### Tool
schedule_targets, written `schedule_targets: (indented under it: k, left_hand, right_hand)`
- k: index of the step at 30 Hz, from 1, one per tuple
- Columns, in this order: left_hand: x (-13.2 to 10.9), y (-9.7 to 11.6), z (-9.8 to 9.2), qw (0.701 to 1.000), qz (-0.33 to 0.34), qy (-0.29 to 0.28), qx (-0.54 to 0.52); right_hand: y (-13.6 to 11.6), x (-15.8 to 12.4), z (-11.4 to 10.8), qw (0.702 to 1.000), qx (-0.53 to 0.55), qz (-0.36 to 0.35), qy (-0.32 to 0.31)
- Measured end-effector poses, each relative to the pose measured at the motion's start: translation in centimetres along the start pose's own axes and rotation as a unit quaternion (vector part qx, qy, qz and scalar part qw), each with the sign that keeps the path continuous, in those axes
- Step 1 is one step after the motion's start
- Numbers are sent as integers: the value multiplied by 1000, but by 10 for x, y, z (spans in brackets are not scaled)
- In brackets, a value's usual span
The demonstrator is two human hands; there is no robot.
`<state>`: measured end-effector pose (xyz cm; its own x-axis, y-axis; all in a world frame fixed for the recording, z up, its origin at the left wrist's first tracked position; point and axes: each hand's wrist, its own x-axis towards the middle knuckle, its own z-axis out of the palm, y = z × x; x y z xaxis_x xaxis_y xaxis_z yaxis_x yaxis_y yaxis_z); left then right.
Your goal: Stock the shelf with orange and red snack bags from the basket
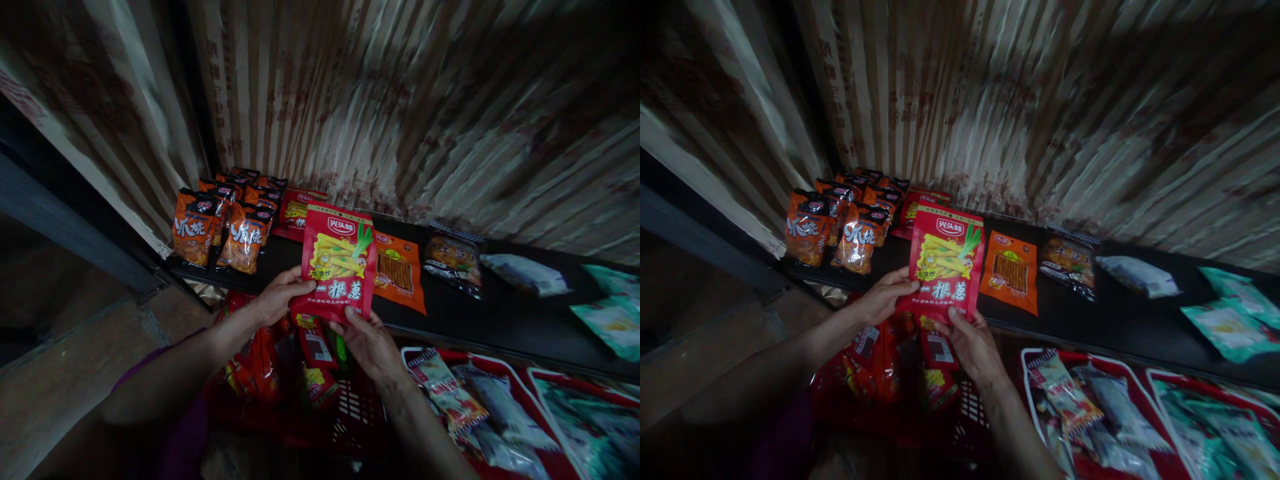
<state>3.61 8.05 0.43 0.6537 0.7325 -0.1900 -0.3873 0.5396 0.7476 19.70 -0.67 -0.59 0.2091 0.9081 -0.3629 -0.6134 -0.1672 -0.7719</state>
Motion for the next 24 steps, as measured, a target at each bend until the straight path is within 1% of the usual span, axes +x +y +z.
schedule_targets:
  k: [6, 8, 12, 17, 19, 24]
  left_hand:
    - [-2, -4, -6, 994, 34, 18, 99]
    - [-1, -7, -8, 991, 47, 34, 122]
    - [3, -10, -9, 988, 69, 75, 112]
    - [6, -8, -9, 984, 80, 112, 112]
    - [7, -7, -9, 981, 83, 120, 125]
    - [7, -7, -9, 968, 129, 124, 178]
  right_hand:
    - [-3, 4, -1, 1000, -8, -20, 19]
    - [-2, 5, 0, 1000, -11, -21, 20]
    - [-1, 5, 2, 1000, -11, -18, 14]
    - [-1, 6, 2, 999, -20, -28, 18]
    - [-1, 6, 3, 999, -22, -31, 19]
    - [0, 6, 4, 999, -32, -37, 23]
